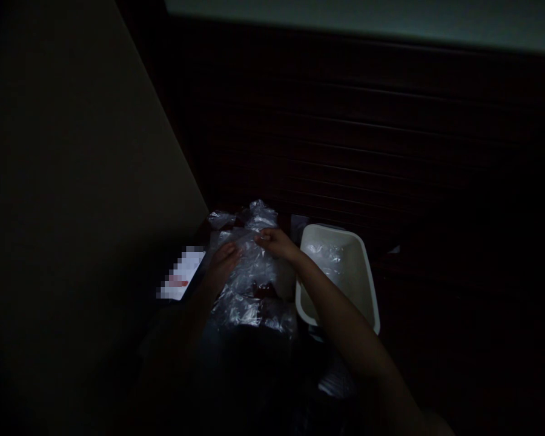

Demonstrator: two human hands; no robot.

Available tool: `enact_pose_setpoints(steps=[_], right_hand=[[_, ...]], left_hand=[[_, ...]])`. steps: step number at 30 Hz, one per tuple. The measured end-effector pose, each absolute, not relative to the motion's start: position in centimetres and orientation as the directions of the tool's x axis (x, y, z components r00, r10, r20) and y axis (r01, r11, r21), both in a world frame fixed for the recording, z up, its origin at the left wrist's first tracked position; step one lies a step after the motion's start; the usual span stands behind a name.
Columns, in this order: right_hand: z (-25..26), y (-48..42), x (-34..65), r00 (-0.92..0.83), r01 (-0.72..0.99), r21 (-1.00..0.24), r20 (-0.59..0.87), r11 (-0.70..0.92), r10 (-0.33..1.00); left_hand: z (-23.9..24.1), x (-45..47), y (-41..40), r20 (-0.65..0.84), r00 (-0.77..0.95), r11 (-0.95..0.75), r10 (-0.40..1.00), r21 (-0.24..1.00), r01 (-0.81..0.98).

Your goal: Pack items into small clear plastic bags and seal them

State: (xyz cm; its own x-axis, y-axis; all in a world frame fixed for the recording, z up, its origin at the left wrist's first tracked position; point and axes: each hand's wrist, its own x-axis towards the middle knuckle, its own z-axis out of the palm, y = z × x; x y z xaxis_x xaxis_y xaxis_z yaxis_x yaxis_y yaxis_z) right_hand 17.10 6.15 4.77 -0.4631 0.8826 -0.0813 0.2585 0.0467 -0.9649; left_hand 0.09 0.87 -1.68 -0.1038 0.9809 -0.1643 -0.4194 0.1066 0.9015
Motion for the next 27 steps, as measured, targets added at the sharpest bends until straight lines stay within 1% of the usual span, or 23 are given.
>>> enact_pose_setpoints(steps=[4, 7, 9, 10, 12, 15, 21, 27], right_hand=[[4.4, 6.2, 17.1, -0.492, 0.257, -0.965, -0.084, 0.052, 0.867], [4.1, 6.4, 17.0, -0.441, 0.247, -0.967, -0.055, 0.063, 0.896], [4.1, 6.3, 16.9, -0.409, 0.236, -0.971, -0.066, 0.036, 0.910], [4.1, 6.3, 16.9, -0.422, 0.233, -0.972, -0.089, 0.013, 0.902], [4.2, 6.2, 17.0, -0.505, 0.236, -0.971, -0.150, -0.030, 0.850], [4.2, 6.2, 17.2, -0.598, 0.253, -0.967, -0.190, -0.042, 0.779], [3.6, 6.7, 17.6, -0.508, 0.291, -0.957, -0.161, -0.007, 0.846], [3.9, 6.6, 17.4, -0.562, 0.282, -0.958, -0.202, -0.043, 0.802]], left_hand=[[-1.4, 0.2, 0.7, -0.145, -0.092, 0.094, 0.985, 0.905, -0.415], [-0.9, 0.3, 0.5, -0.151, -0.081, 0.100, 0.985, 0.893, -0.438], [-0.6, 0.3, 0.4, -0.147, -0.073, 0.101, 0.986, 0.893, -0.439], [-0.5, 0.3, 0.3, -0.148, -0.073, 0.102, 0.986, 0.895, -0.435], [-0.3, 0.3, 0.3, -0.156, -0.081, 0.106, 0.984, 0.896, -0.431], [-0.5, 0.3, 0.3, -0.169, -0.086, 0.114, 0.982, 0.889, -0.443], [-1.3, 0.1, 0.7, -0.206, -0.097, 0.128, 0.974, 0.847, -0.516], [-0.8, -0.1, 0.3, -0.194, -0.079, 0.113, 0.978, 0.804, -0.584]])
